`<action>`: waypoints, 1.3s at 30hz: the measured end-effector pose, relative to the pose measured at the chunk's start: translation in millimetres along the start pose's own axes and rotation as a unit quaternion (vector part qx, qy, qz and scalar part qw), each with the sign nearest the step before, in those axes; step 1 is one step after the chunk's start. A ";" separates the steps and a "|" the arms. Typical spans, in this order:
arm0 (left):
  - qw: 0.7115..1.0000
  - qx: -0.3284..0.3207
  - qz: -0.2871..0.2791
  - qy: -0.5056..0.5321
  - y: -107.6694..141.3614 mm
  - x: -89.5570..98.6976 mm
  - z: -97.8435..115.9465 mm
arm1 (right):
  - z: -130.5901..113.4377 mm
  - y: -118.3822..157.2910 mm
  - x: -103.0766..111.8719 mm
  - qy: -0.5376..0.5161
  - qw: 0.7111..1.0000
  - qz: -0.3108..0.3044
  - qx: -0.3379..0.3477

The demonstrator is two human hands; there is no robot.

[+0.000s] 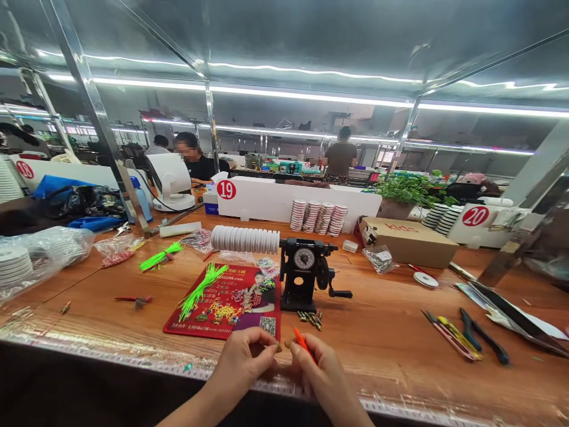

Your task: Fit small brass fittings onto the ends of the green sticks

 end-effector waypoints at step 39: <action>0.981 0.055 -0.038 0.183 1.3 -14.1 7.6 | -45.4 13.1 -4.7 0.225 0.950 0.018 0.215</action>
Point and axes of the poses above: each hand's wrist, its own y-axis away from the middle knuckle, its own x-axis out of the back of the hand, z = x × y, the point moved 8 cm from there along -y, towards the middle knuckle, and after that the axes turned 14 degrees about -y, right-handed, at the moved point
